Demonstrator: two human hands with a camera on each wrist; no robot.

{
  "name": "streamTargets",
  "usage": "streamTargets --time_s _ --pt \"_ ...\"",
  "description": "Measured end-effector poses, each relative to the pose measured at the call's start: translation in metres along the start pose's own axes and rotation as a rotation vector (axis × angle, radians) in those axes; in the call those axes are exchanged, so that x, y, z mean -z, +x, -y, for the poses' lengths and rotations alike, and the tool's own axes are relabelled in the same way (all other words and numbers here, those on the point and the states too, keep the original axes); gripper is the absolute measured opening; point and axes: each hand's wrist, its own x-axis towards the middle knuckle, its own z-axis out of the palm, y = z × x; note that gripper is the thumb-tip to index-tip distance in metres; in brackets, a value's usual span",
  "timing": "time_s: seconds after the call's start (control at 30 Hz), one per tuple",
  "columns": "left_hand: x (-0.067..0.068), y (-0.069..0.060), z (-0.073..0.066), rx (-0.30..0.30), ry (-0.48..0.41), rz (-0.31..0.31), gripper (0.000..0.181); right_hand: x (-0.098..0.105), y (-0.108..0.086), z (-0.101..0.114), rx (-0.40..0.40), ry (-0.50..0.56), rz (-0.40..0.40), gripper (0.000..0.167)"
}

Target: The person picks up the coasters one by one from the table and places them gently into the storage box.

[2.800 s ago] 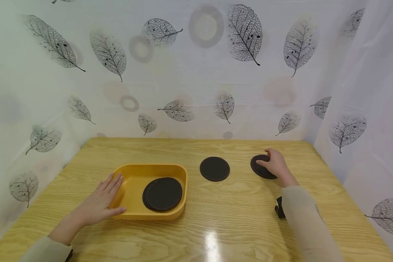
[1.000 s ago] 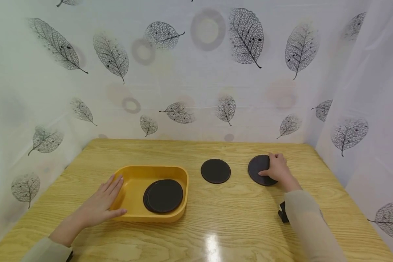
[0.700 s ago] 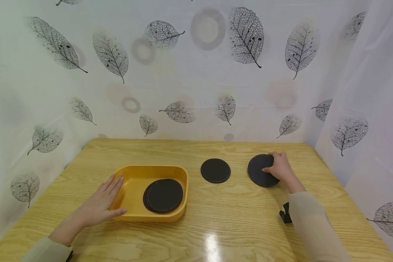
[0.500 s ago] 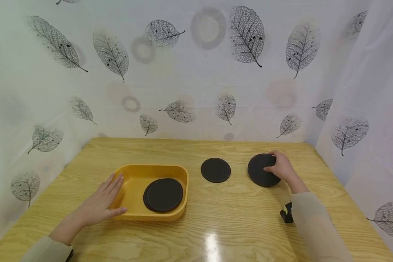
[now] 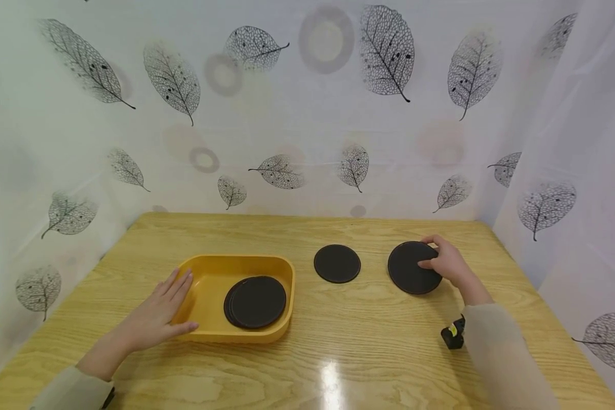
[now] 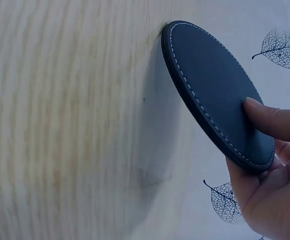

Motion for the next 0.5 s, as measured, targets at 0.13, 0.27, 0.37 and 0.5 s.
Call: streamTargets --time_s 0.13,0.27,0.37,0.5 --pt "0.0 0.0 0.0 -0.001 -0.001 -0.004 0.091 -0.002 -0.004 0.001 -0.006 0.039 0.003 0.06" --pt "0.0 0.0 -0.001 -0.006 0.0 -0.008 0.091 -0.005 -0.009 0.002 -0.008 0.06 -0.027 0.059" --pt "0.0 0.0 -0.001 -0.007 0.002 -0.007 0.092 -0.007 -0.012 0.006 -0.037 0.108 -0.064 0.063" --pt "0.001 0.0 -0.001 -0.002 -0.007 -0.005 0.092 -0.011 -0.015 0.011 -0.082 0.272 -0.1 0.069"
